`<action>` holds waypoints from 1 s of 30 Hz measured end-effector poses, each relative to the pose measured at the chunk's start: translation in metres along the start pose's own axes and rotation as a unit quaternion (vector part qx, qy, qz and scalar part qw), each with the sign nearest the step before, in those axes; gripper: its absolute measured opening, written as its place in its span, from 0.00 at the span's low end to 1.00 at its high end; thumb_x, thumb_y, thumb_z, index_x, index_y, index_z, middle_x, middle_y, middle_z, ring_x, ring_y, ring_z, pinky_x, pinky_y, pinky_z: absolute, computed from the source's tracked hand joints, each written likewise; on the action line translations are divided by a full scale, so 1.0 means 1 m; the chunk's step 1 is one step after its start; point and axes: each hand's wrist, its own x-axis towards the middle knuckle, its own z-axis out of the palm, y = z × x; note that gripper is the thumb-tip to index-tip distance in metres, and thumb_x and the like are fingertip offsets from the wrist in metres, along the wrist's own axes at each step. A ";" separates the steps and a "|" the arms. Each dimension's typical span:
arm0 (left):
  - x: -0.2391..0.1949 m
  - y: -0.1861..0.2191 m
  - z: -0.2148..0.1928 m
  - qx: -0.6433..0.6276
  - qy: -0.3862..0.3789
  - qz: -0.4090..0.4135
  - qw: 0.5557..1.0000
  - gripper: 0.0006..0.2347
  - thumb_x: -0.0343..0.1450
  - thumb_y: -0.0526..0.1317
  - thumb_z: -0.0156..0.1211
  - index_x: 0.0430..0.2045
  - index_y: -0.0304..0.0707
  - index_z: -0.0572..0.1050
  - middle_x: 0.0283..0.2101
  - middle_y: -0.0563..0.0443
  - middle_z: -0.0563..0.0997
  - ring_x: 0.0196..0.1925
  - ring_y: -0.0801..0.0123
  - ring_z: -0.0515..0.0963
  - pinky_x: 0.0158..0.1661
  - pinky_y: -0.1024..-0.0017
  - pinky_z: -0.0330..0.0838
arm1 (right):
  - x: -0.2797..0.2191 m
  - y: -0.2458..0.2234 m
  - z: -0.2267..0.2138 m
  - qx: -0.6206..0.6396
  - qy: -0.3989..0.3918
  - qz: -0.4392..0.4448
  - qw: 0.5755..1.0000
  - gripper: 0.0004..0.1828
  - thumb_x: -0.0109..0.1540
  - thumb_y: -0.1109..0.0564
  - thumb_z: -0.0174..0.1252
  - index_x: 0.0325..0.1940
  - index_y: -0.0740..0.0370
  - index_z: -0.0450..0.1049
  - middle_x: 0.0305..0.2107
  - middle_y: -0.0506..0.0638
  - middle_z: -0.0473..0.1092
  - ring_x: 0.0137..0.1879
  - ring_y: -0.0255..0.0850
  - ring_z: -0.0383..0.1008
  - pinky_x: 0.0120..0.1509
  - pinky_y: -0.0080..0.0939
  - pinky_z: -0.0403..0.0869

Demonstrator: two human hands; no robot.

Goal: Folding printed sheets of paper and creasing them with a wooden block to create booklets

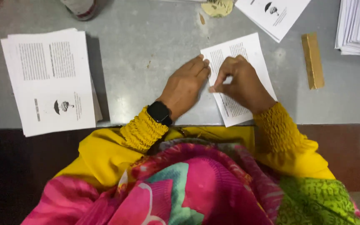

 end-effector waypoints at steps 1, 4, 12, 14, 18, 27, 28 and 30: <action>-0.003 0.003 0.002 -0.002 -0.001 -0.004 1.000 0.06 0.72 0.30 0.51 0.38 0.28 0.74 0.44 0.41 0.76 0.57 0.50 0.73 0.58 0.65 0.67 | -0.013 -0.004 0.001 0.001 -0.004 0.002 1.000 0.08 0.46 0.63 0.70 0.22 0.58 0.75 0.25 0.50 0.67 0.39 0.47 0.66 0.48 0.45 0.67; -0.002 -0.001 0.004 0.015 0.010 -0.004 1.000 0.07 0.72 0.30 0.51 0.40 0.28 0.75 0.44 0.43 0.76 0.57 0.53 0.73 0.59 0.66 0.65 | -0.035 -0.016 -0.001 -0.018 -0.034 -0.017 0.999 0.08 0.46 0.63 0.69 0.22 0.59 0.75 0.24 0.52 0.67 0.38 0.51 0.68 0.48 0.49 0.66; 0.003 -0.005 0.003 -0.015 -0.007 -0.001 1.000 0.10 0.68 0.34 0.64 0.39 0.27 0.76 0.45 0.38 0.76 0.57 0.49 0.73 0.58 0.63 0.67 | -0.063 -0.002 0.005 0.080 0.004 -0.002 0.997 0.08 0.49 0.60 0.70 0.24 0.56 0.75 0.26 0.49 0.68 0.42 0.48 0.68 0.50 0.46 0.66; 0.018 -0.001 -0.014 -0.044 -0.009 -0.006 0.999 0.10 0.66 0.31 0.64 0.37 0.24 0.75 0.43 0.36 0.75 0.49 0.49 0.74 0.50 0.61 0.71 | -0.052 0.007 0.008 0.050 0.032 -0.031 0.998 0.12 0.48 0.59 0.73 0.23 0.55 0.73 0.25 0.47 0.69 0.36 0.42 0.67 0.51 0.41 0.63; 0.023 -0.008 -0.019 -0.055 0.002 -0.002 0.998 0.04 0.67 0.27 0.60 0.30 0.27 0.71 0.38 0.39 0.73 0.42 0.50 0.74 0.39 0.60 0.74 | -0.047 0.005 0.006 0.010 0.038 -0.086 0.995 0.16 0.48 0.58 0.75 0.22 0.53 0.70 0.23 0.42 0.72 0.31 0.35 0.68 0.52 0.38 0.59; 0.016 -0.016 -0.010 -0.055 -0.009 -0.012 0.998 0.07 0.69 0.31 0.61 0.38 0.26 0.76 0.43 0.37 0.77 0.55 0.47 0.74 0.59 0.61 0.65 | -0.088 0.014 0.002 0.065 0.042 -0.018 0.997 0.12 0.46 0.55 0.74 0.27 0.53 0.75 0.26 0.45 0.70 0.38 0.42 0.69 0.48 0.40 0.68; 0.020 -0.018 -0.008 -0.052 -0.006 -0.005 0.999 0.07 0.69 0.31 0.61 0.38 0.26 0.76 0.43 0.37 0.77 0.55 0.47 0.74 0.59 0.61 0.65 | -0.092 0.015 0.002 0.062 0.048 -0.022 0.997 0.12 0.46 0.55 0.74 0.27 0.53 0.75 0.26 0.45 0.70 0.38 0.42 0.69 0.48 0.40 0.68; 0.022 -0.023 -0.010 -0.064 -0.034 -0.056 0.996 0.03 0.67 0.31 0.58 0.31 0.32 0.77 0.40 0.45 0.76 0.48 0.51 0.76 0.49 0.60 0.71 | -0.095 0.014 0.002 0.088 0.140 0.027 0.986 0.13 0.52 0.57 0.72 0.35 0.57 0.74 0.28 0.46 0.69 0.36 0.39 0.71 0.48 0.38 0.71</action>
